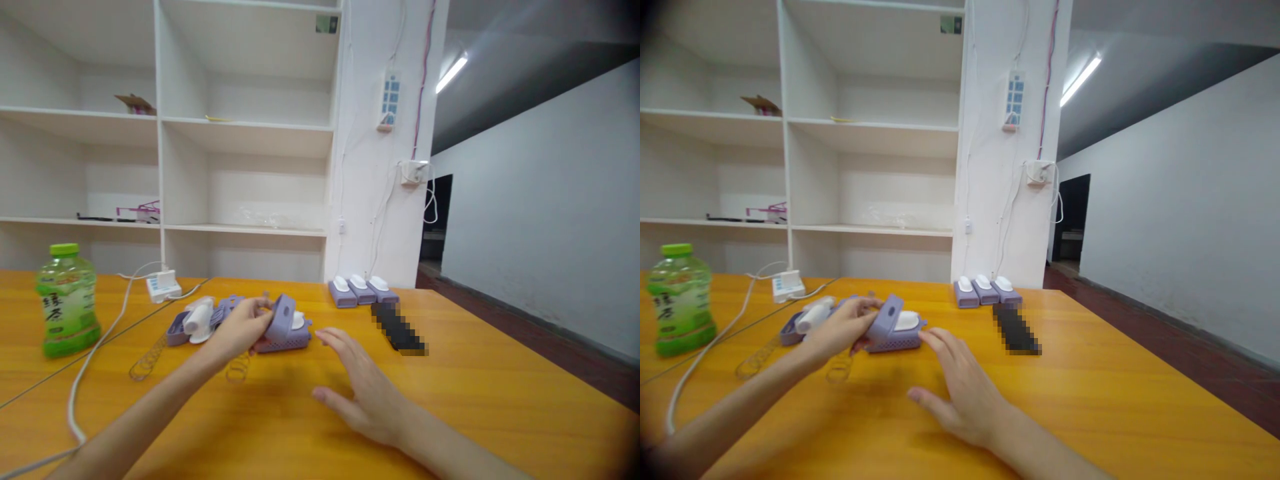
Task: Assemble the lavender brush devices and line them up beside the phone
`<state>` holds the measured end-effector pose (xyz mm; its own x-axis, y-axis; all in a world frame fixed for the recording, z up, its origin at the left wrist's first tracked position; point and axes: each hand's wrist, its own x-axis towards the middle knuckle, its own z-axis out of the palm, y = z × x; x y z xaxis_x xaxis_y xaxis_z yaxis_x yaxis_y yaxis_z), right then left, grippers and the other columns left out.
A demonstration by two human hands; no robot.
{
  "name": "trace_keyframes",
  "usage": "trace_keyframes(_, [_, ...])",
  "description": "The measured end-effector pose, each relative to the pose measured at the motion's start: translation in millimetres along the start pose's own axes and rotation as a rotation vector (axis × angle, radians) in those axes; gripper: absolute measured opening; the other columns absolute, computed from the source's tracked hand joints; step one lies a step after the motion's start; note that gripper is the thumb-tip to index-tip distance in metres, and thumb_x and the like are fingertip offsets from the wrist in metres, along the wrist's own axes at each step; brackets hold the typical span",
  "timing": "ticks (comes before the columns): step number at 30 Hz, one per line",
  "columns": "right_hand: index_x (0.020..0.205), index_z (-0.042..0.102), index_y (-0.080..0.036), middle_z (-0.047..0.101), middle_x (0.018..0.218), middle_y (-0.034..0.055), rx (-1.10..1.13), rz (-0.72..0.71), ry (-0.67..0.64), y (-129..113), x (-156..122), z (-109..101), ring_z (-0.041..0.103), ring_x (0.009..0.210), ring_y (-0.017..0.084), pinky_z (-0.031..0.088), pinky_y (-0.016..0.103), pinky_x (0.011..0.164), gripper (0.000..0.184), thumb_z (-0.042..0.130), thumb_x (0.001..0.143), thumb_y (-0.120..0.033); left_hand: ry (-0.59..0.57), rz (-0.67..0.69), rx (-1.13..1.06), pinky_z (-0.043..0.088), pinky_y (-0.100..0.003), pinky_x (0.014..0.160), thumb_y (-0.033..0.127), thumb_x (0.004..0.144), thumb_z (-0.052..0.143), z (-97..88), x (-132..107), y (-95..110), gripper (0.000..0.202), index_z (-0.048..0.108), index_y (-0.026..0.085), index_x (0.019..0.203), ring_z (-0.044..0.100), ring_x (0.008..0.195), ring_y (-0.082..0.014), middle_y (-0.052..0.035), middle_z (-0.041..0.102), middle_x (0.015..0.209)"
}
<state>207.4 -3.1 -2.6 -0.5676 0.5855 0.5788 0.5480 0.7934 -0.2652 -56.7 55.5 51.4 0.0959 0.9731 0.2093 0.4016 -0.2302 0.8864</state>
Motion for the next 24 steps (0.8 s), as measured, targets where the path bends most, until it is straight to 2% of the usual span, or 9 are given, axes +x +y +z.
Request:
trace_keyframes(3, [0.153, 0.024, -0.029, 0.038, 0.155, 0.0077, 0.014, 0.040, -0.023, 2.3, -0.5, 0.2, 0.034, 0.143, 0.024, 0.030, 0.042, 0.121, 0.066, 0.058, 0.097, -0.040, 0.220, -0.045, 0.065, 0.030, -0.016, 0.034, 0.036, 0.082, 0.057, -47.1, 26.0, -15.5, 0.035, 0.059, 0.013, 0.109, 0.051, 0.035, -0.0124, 0.0048, 0.055, 0.047])
trace_keyframes(5, [0.152, 0.026, -0.029, 0.038, 0.154, 0.0077, 0.029, 0.071, -0.028, 3.3, -0.2, 1.3, 0.037, 0.141, 0.024, 0.032, 0.042, 0.120, 0.063, 0.057, 0.097, -0.040, 0.348, -0.070, 0.112, 0.037, -0.017, 0.039, 0.032, 0.083, 0.055, -73.5, 41.6, -31.2, 0.036, 0.056, 0.013, 0.113, 0.059, 0.047, -0.0151, 0.0013, 0.060, 0.057])
trace_keyframes(8, [0.150, 0.029, -0.029, 0.041, 0.151, 0.0076, 0.044, 0.092, -0.036, 3.6, 1.0, 2.5, 0.042, 0.137, 0.024, 0.035, 0.042, 0.118, 0.061, 0.057, 0.097, -0.040, 0.481, -0.093, 0.198, 0.044, -0.023, 0.046, 0.031, 0.082, 0.056, -98.2, 58.2, -54.6, 0.047, 0.049, 0.009, 0.122, 0.064, 0.057, -0.0193, -0.0024, 0.064, 0.066])
trace_keyframes(11, [0.149, 0.032, -0.029, 0.043, 0.149, 0.0076, 0.053, 0.095, -0.041, 2.4, 2.3, 1.9, 0.046, 0.133, 0.024, 0.037, 0.041, 0.116, 0.059, 0.057, 0.097, -0.040, 0.551, -0.082, 0.317, 0.049, -0.029, 0.057, 0.030, 0.075, 0.064, -107.4, 65.8, -70.0, 0.060, 0.046, 0.007, 0.128, 0.068, 0.069, -0.0245, -0.0047, 0.066, 0.074])
trace_keyframes(16, [0.148, 0.035, -0.029, 0.043, 0.149, 0.0066, 0.053, 0.083, -0.049, -0.5, 3.1, -0.4, 0.046, 0.134, 0.023, 0.037, 0.039, 0.117, 0.056, 0.058, 0.097, -0.037, 0.586, -0.032, 0.453, 0.051, -0.036, 0.069, 0.024, 0.073, 0.063, -110.8, 68.1, -78.9, 0.063, 0.045, 0.007, 0.131, 0.069, 0.083, -0.0316, -0.0078, 0.067, 0.079])
trace_keyframes(19, [0.148, 0.035, -0.029, 0.043, 0.149, 0.0062, 0.045, 0.074, -0.052, -0.7, 3.1, -0.6, 0.045, 0.134, 0.022, 0.037, 0.038, 0.117, 0.056, 0.058, 0.097, -0.036, 0.568, -0.004, 0.432, 0.054, -0.035, 0.070, 0.023, 0.078, 0.058, -110.3, 71.0, -82.4, 0.067, 0.036, 0.007, 0.139, 0.072, 0.079, -0.0278, -0.0095, 0.070, 0.087])
trace_keyframes(21, [0.148, 0.035, -0.029, 0.043, 0.149, 0.0062, 0.042, 0.071, -0.052, -0.1, 3.0, -0.1, 0.044, 0.135, 0.022, 0.037, 0.038, 0.117, 0.056, 0.057, 0.097, -0.035, 0.551, 0.020, 0.396, 0.056, -0.033, 0.072, 0.023, 0.081, 0.055, -109.1, 73.4, -85.3, 0.070, 0.028, 0.008, 0.144, 0.074, 0.080, -0.0239, -0.0126, 0.071, 0.099])
trace_keyframes(24, [0.147, 0.037, -0.028, 0.043, 0.149, 0.0069, 0.038, 0.066, -0.052, 0.7, 2.7, 0.7, 0.044, 0.136, 0.022, 0.037, 0.038, 0.117, 0.055, 0.057, 0.097, -0.035, 0.557, 0.060, 0.379, 0.057, -0.035, 0.083, 0.029, 0.085, 0.054, -106.6, 75.2, -88.5, 0.073, 0.024, 0.008, 0.148, 0.072, 0.102, -0.0261, -0.0194, 0.067, 0.119])
